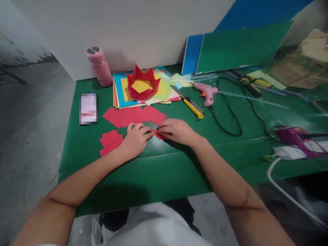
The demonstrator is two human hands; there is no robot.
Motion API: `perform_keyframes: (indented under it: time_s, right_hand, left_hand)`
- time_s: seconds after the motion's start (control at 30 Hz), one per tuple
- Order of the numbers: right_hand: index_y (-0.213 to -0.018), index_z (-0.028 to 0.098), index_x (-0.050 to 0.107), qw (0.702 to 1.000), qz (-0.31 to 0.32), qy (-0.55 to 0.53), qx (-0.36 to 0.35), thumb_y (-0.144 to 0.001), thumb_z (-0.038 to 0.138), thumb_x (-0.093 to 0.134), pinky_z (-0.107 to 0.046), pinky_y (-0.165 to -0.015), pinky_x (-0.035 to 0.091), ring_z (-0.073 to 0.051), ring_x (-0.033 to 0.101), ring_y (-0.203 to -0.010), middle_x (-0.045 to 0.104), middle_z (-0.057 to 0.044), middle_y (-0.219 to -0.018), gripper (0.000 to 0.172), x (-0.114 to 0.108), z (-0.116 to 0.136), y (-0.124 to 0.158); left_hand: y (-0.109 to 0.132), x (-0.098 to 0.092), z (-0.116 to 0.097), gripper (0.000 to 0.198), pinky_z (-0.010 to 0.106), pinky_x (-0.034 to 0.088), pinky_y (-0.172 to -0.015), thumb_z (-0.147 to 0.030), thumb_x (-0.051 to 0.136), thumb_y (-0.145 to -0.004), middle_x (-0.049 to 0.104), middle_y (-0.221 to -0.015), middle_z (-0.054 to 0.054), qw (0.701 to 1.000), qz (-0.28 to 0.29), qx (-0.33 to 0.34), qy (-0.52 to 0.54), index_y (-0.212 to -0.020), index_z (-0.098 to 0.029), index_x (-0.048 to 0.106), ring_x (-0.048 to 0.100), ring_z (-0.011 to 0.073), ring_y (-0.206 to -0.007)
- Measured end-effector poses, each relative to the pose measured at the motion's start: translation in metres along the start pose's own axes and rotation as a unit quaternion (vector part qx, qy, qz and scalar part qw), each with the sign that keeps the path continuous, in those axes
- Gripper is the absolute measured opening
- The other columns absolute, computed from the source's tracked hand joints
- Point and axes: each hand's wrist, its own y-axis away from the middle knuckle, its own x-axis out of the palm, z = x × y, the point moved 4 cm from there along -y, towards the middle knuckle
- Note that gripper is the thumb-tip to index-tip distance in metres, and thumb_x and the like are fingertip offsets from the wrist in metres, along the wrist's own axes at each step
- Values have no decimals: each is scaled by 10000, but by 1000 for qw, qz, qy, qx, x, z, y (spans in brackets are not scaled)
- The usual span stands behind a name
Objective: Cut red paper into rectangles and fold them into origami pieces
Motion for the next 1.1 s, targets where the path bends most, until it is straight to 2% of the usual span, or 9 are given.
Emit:
perform_keyframes:
  time_s: [0.2, 0.43, 0.6, 0.77, 0.93, 1.1]
  right_hand:
    - [-953, 169, 727, 1000, 14, -9, 12, -966, 255, 458, -298, -747, 486, -182, 641, -840, 720, -93, -929, 283, -2, 2, 0]
    - [-867, 150, 724, 998, 40, -27, 51, -932, 227, 478, -317, -763, 483, -200, 632, -838, 699, -108, -888, 266, -12, 0, -1]
    - [-810, 153, 719, 997, 41, -27, 54, -910, 211, 494, -316, -754, 483, -201, 638, -819, 706, -97, -881, 254, -21, -4, 2]
    - [-910, 151, 721, 999, 16, -26, 24, -921, 207, 479, -319, -768, 483, -200, 633, -844, 707, -100, -904, 250, -14, -3, 3]
    - [-1042, 169, 716, 999, 29, 10, 7, -908, 159, 450, -337, -782, 482, -213, 608, -891, 692, -112, -963, 299, -2, -3, 2]
    - [-1020, 199, 741, 998, 22, 51, -1, -925, 147, 413, -329, -733, 465, -205, 572, -851, 668, -106, -913, 345, 0, -8, 3]
  left_hand:
    - [0, 2, -5, 337, 427, 312, -902, -174, 441, -951, 675, -1133, 68, 999, -7, 7, -36, -1248, -196, 598, 509, 229, -986]
    - [0, 6, -7, 321, 435, 316, -899, -225, 413, -977, 646, -1116, 91, 998, -4, 10, -59, -1228, -182, 607, 510, 237, -997]
    - [0, 6, -7, 333, 442, 324, -894, -235, 411, -972, 631, -1138, 106, 998, 5, 3, -57, -1237, -180, 605, 501, 250, -1007]
    - [0, 5, -7, 339, 444, 334, -894, -228, 413, -965, 622, -1156, 111, 999, 13, -8, -49, -1235, -186, 614, 493, 255, -1026]
    - [0, 4, -8, 330, 445, 339, -898, -234, 433, -958, 627, -1152, 106, 999, 6, -12, -50, -1225, -193, 623, 499, 258, -1038]
    - [2, 6, -10, 331, 460, 338, -925, -217, 430, -965, 641, -1137, 97, 997, -8, 1, -79, -1243, -192, 607, 518, 249, -1029]
